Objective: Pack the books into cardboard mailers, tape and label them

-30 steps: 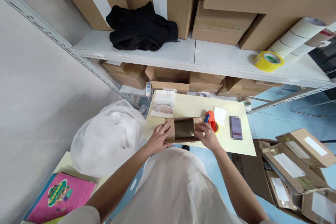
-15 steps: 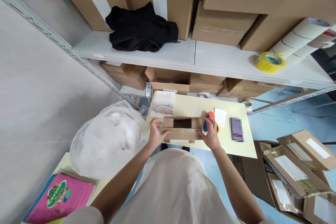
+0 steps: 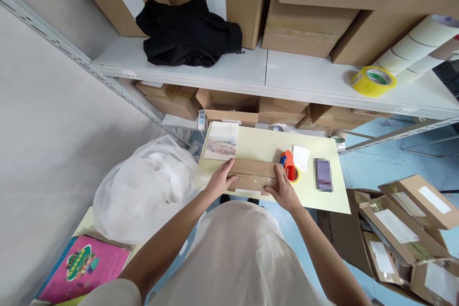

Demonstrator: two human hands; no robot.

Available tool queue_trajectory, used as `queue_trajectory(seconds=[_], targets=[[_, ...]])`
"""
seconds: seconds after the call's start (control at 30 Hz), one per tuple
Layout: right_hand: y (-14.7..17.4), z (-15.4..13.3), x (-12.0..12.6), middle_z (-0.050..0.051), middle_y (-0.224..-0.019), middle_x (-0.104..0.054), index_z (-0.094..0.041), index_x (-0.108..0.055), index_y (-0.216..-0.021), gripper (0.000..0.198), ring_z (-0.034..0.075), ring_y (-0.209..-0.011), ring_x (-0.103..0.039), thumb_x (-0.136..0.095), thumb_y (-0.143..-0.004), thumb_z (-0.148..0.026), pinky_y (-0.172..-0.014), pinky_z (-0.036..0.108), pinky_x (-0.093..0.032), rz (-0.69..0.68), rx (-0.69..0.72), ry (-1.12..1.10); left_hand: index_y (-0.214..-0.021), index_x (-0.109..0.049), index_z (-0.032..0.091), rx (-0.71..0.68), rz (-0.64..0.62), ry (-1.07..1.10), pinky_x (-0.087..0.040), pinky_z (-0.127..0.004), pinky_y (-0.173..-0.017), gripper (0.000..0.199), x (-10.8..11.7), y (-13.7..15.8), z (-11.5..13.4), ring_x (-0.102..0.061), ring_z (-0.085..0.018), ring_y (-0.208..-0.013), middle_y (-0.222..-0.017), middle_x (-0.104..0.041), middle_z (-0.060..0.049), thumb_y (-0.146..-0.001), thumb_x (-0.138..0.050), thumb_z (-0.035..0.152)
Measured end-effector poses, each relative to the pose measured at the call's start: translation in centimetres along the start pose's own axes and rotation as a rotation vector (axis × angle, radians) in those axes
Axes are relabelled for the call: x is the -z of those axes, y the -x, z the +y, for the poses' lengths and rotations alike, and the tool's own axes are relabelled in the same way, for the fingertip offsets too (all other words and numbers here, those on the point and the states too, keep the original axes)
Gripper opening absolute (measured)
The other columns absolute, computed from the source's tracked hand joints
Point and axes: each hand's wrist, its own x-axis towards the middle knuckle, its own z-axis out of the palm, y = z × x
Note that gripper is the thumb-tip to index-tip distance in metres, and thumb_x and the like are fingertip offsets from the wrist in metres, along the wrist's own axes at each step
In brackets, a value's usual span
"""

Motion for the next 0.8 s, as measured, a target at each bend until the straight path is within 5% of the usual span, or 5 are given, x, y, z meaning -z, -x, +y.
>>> queue_trajectory(seconds=[0.13,0.33,0.53,0.67,0.8], targets=[[-0.7,0.4,-1.5,0.018,-0.158,-0.01,-0.022,0.001,-0.153,0.096,0.039,-0.143,-0.019,-0.059,-0.082,-0.047,-0.099,0.055,-0.043,0.011,-0.052,0.094,-0.149,-0.026,0.02,0.014,-0.101,-0.264,-0.041,-0.042,-0.105,0.062,-0.4,-1.4,0.5,-0.032,-0.03,-0.14,-0.156,-0.023,-0.016,-0.092,-0.047,0.035],[-2.3,1.8,-2.2,0.02,-0.147,-0.036,-0.022,-0.003,-0.153,0.091,0.037,-0.132,-0.042,-0.058,-0.083,-0.041,-0.094,0.051,-0.047,0.009,-0.083,0.115,-0.15,-0.019,0.012,0.014,-0.171,-0.433,-0.043,-0.043,-0.102,0.067,-1.5,-2.6,0.1,-0.033,-0.036,-0.138,-0.158,-0.007,-0.022,-0.092,-0.044,0.036],[-3.3,1.6,-1.1,0.017,-0.126,-0.058,-0.02,-0.02,-0.151,0.071,0.032,-0.108,-0.06,-0.049,-0.089,-0.041,-0.083,0.041,-0.049,-0.016,-0.171,0.2,-0.146,-0.029,0.01,-0.017,-0.121,-0.533,-0.039,-0.044,-0.105,0.061,-2.0,-3.0,0.4,-0.033,-0.033,-0.139,-0.155,-0.021,-0.023,-0.093,-0.042,0.038],[-3.5,1.2,-1.0,0.014,-0.131,-0.056,-0.025,-0.023,-0.151,0.071,0.031,-0.104,-0.062,-0.048,-0.089,-0.048,-0.077,0.038,-0.049,-0.044,-0.256,0.24,-0.144,-0.038,0.015,-0.117,-0.086,-0.713,-0.023,-0.053,-0.113,0.055,-3.0,-2.4,1.9,-0.027,-0.033,-0.142,-0.154,-0.028,-0.017,-0.092,-0.044,0.034],[-3.0,2.7,-1.2,0.013,-0.138,-0.049,-0.024,-0.022,-0.151,0.069,0.029,-0.115,-0.055,-0.043,-0.09,-0.049,-0.087,0.039,-0.047,-0.011,-0.174,0.128,-0.147,-0.032,0.015,-0.204,-0.182,-0.743,-0.017,-0.053,-0.116,0.062,-4.0,-1.3,2.4,-0.024,-0.03,-0.143,-0.154,-0.03,-0.013,-0.092,-0.045,0.038]])
